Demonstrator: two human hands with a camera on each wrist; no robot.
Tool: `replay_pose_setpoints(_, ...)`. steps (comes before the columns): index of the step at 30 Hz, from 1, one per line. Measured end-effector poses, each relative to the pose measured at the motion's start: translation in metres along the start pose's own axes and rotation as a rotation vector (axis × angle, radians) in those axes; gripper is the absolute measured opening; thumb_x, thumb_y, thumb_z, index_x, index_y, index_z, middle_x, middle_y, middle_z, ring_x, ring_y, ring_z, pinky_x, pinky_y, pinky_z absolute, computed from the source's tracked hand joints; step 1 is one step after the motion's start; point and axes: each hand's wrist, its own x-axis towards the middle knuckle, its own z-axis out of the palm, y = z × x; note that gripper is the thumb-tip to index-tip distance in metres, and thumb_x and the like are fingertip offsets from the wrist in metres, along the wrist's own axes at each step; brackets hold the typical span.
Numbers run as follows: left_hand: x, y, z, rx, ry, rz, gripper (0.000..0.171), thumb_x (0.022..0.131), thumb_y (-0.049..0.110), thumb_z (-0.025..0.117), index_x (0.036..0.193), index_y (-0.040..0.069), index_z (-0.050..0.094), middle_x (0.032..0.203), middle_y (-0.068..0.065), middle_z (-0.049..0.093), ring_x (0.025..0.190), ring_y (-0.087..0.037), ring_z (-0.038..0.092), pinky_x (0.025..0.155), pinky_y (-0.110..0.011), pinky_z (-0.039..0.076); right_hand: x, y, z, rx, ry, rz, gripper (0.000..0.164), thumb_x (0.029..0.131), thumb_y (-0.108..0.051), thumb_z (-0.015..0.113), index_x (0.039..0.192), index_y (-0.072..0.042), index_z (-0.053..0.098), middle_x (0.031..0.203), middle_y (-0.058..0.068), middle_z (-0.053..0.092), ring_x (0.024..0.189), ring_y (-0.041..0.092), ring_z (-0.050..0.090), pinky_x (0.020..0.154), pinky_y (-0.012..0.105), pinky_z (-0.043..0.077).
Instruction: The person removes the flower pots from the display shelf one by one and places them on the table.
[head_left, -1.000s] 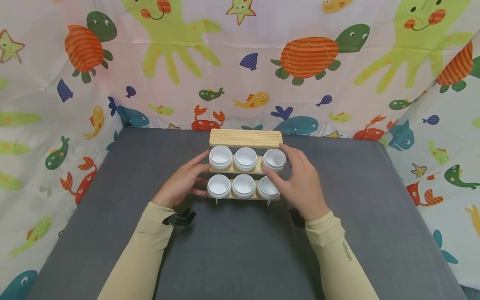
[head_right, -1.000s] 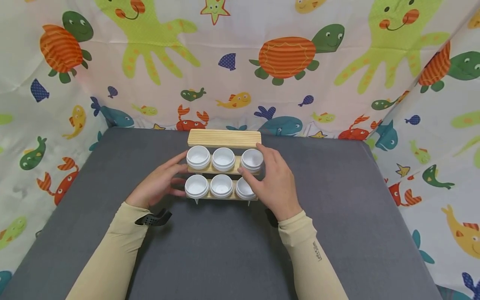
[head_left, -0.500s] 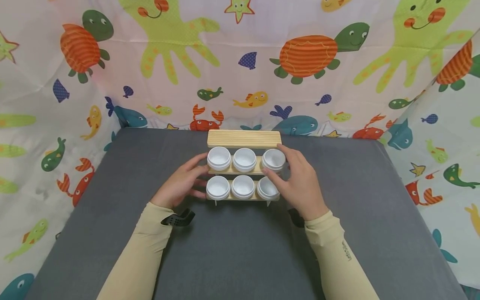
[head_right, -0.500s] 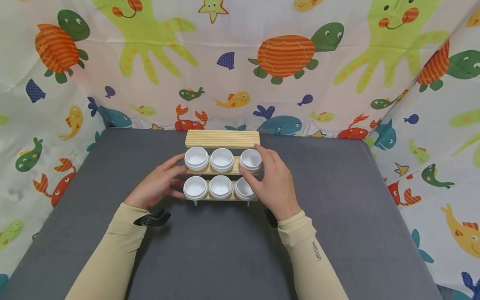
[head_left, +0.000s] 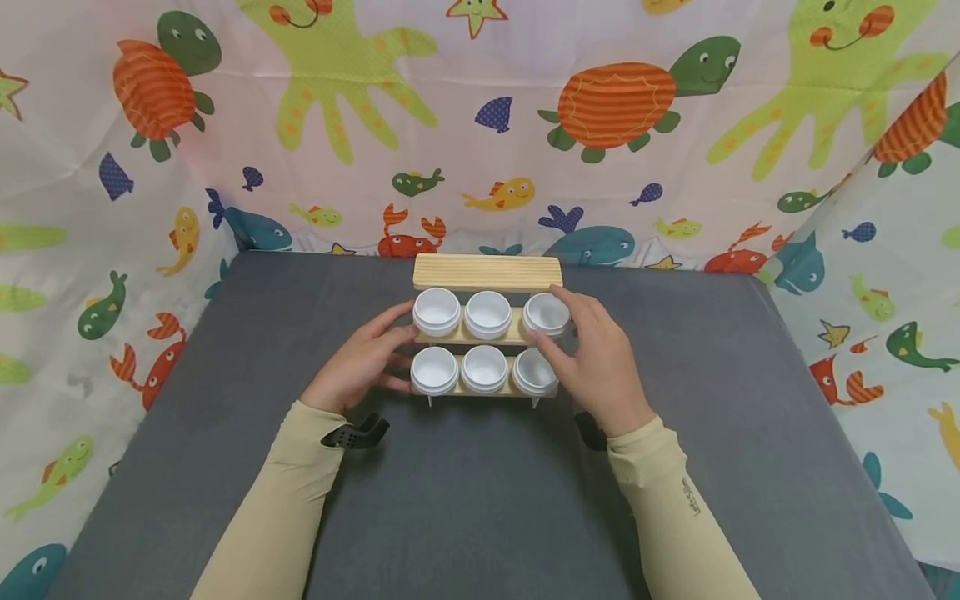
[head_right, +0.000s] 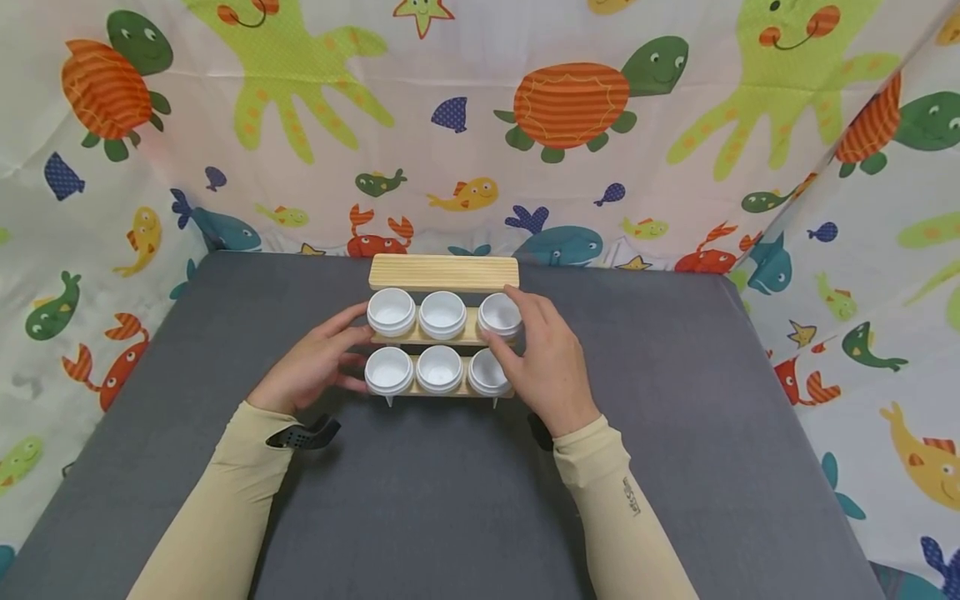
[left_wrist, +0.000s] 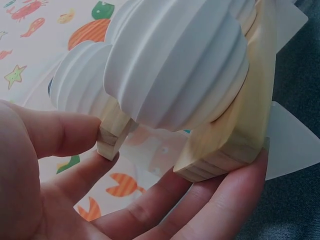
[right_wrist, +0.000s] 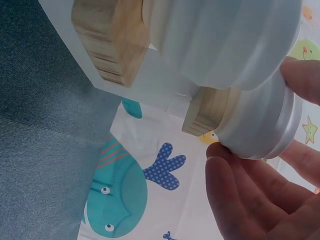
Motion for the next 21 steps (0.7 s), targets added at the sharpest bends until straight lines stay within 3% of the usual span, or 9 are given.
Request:
replay_pose_setpoints(12, 0.003, -0.001, 0.001, 0.008, -0.012, 0.0, 0.061, 0.109, 0.049, 0.06, 0.166, 0.041, 0.039, 0.151, -0.018, 0.06, 0.122, -0.041, 0.072, 0.08, -0.051, 0.067, 0.001, 0.001, -0.005, -0.007, -0.026, 0.02, 0.067, 0.095, -0.03, 0.086, 0.154, -0.013, 0.058, 0.142, 0.016, 0.067, 0.102, 0.03, 0.07, 0.083, 0.05, 0.063)
replay_pose_setpoints(21, 0.001, -0.003, -0.001, -0.001, 0.001, 0.007, 0.06, 0.11, 0.043, 0.059, 0.166, 0.039, 0.04, 0.148, -0.019, 0.064, 0.112, -0.035, 0.076, 0.077, -0.051, 0.067, 0.002, 0.009, -0.014, -0.006, 0.004, 0.006, 0.061, 0.094, -0.024, 0.086, 0.149, -0.009, 0.062, 0.136, 0.018, 0.069, 0.101, 0.032, 0.072, 0.084, 0.051, 0.064)
